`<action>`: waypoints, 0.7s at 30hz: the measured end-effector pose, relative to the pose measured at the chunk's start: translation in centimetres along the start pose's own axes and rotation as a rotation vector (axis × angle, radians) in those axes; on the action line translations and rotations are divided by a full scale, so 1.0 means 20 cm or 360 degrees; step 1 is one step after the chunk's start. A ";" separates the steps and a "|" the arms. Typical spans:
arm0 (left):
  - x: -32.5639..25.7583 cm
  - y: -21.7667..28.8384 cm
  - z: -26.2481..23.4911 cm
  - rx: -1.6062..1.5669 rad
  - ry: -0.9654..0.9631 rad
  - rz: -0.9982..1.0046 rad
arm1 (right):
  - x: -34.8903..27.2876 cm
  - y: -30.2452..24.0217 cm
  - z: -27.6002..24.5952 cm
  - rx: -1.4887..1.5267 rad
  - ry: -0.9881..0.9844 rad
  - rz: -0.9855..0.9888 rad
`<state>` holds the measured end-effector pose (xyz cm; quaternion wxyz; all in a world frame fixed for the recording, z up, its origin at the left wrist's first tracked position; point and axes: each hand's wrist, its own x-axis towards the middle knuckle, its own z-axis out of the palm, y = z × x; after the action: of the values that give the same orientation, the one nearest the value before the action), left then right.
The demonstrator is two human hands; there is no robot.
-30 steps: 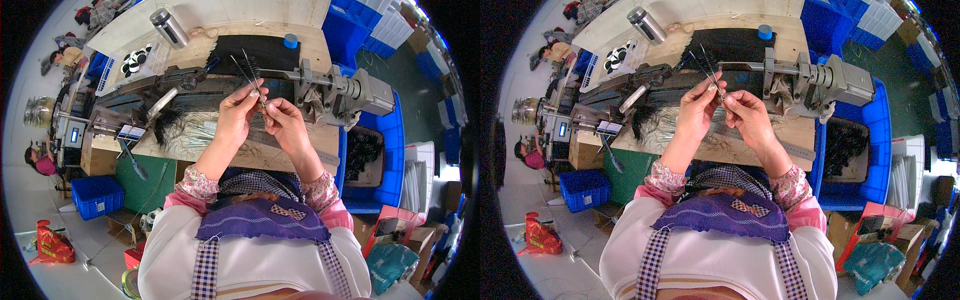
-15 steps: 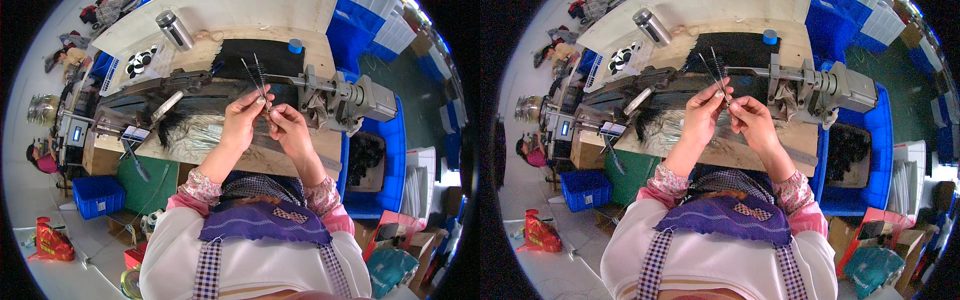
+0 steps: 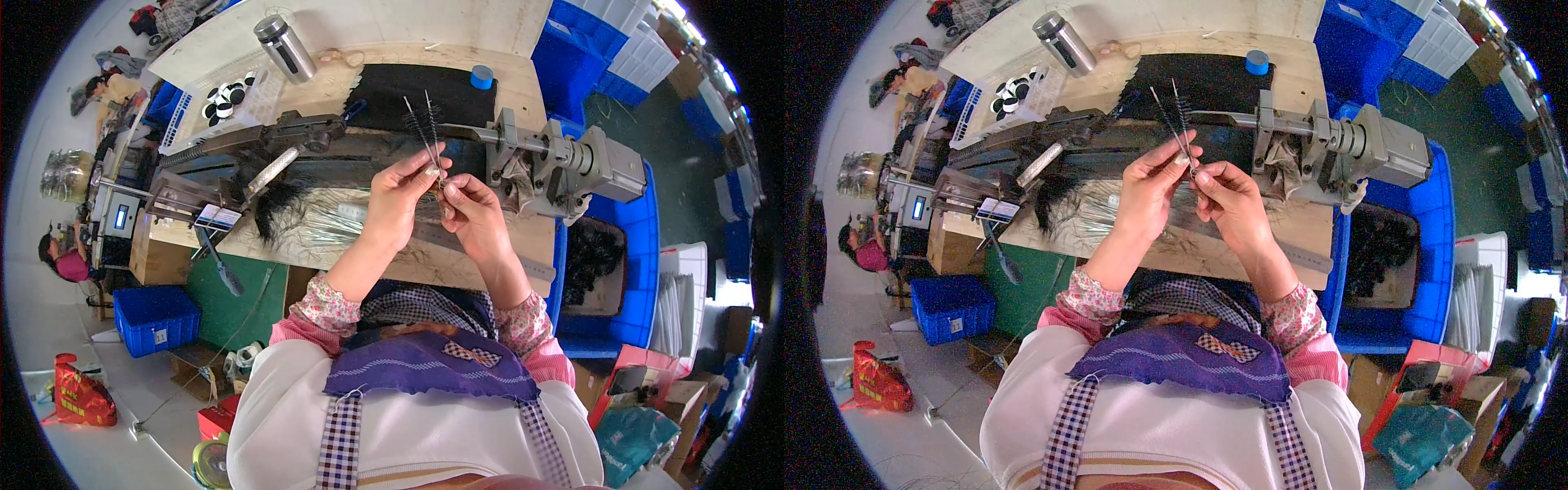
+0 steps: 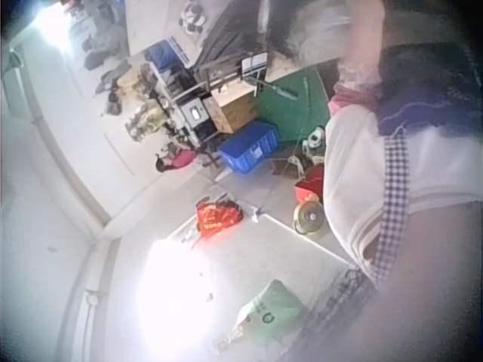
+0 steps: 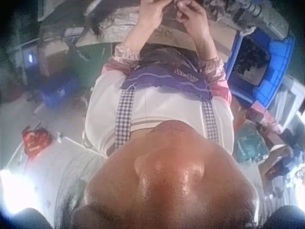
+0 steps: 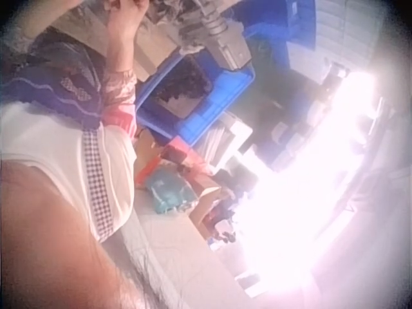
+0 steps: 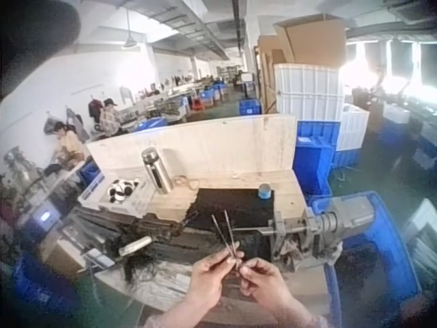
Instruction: The person is assembling small industrial brushes by inserting black filaments into a base using a jig and measuring the results with a metal ruler.
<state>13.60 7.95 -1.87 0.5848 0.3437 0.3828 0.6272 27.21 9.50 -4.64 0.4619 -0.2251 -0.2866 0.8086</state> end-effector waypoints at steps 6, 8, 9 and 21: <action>-0.01 0.00 0.02 -0.0047 0.0037 -0.0022 | -0.01 0.00 -0.01 0.0006 -0.0030 -0.0023; -0.01 -0.01 0.01 -0.0029 0.0007 -0.0013 | -0.01 0.00 -0.02 -0.0004 -0.0019 -0.0015; -0.01 -0.01 0.01 -0.0014 -0.0021 -0.0002 | -0.02 0.00 -0.02 0.0004 -0.0008 -0.0020; -0.02 0.00 0.03 0.0069 0.0011 -0.0067 | -0.03 0.01 -0.03 -0.0029 0.0014 -0.0027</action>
<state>14.13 7.53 -1.55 0.5890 0.3459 0.4054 0.6075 27.84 9.03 -5.16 0.4679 -0.2305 -0.2938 0.8010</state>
